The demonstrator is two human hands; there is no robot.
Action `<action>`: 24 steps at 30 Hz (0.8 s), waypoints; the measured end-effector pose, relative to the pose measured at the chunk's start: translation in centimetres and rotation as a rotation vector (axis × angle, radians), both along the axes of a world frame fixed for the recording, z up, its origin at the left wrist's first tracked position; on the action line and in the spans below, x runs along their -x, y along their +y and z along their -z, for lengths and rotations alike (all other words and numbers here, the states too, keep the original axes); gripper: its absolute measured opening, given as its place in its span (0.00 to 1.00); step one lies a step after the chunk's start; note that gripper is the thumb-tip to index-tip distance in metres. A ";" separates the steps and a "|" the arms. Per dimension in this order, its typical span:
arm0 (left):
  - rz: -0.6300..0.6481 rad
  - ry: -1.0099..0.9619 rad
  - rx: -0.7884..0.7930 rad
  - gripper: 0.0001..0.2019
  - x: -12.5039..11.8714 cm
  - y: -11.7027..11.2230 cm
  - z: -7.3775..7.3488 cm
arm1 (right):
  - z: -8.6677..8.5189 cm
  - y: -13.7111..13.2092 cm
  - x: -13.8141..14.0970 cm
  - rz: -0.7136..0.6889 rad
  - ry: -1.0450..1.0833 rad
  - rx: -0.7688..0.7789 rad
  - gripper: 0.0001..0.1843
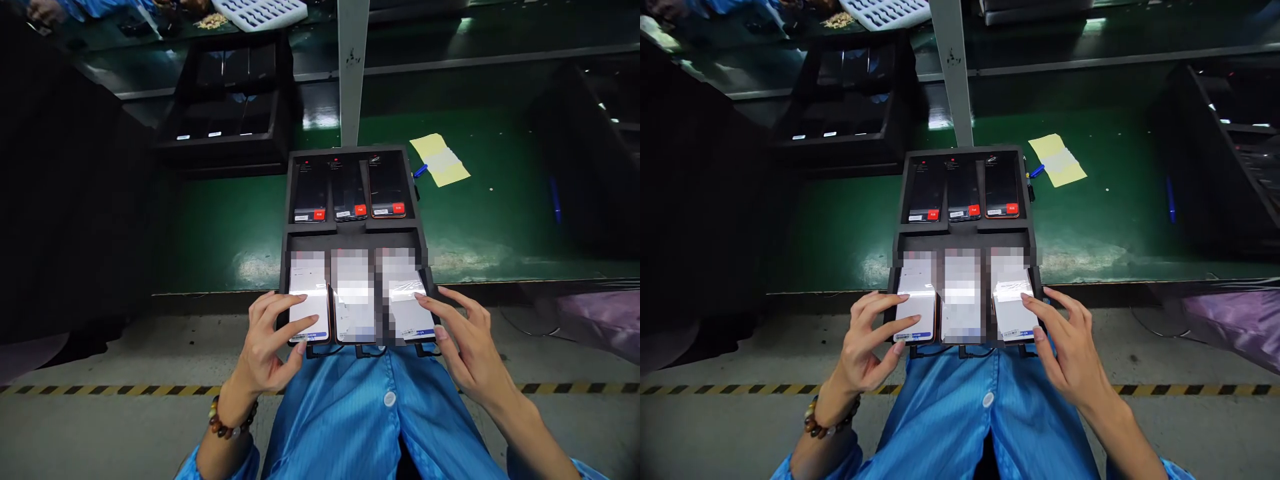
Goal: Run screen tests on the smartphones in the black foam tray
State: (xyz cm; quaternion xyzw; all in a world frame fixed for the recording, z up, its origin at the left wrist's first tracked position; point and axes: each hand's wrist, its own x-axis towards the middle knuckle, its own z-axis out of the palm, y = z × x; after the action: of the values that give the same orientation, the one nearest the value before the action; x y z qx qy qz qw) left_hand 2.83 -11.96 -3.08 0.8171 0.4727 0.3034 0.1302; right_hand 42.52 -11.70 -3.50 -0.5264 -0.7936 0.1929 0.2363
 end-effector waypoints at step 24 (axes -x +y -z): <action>0.043 -0.059 0.060 0.20 -0.1 -0.3 -0.5 | -2.0 2.7 3.1 -0.130 0.018 -0.016 0.25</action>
State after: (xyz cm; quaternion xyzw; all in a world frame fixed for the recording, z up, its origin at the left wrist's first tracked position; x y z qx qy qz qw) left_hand 2.91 -12.26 -2.61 0.8136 0.4596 0.3102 0.1749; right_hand 39.38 -9.04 -1.54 -0.4699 -0.8255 0.2065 0.2345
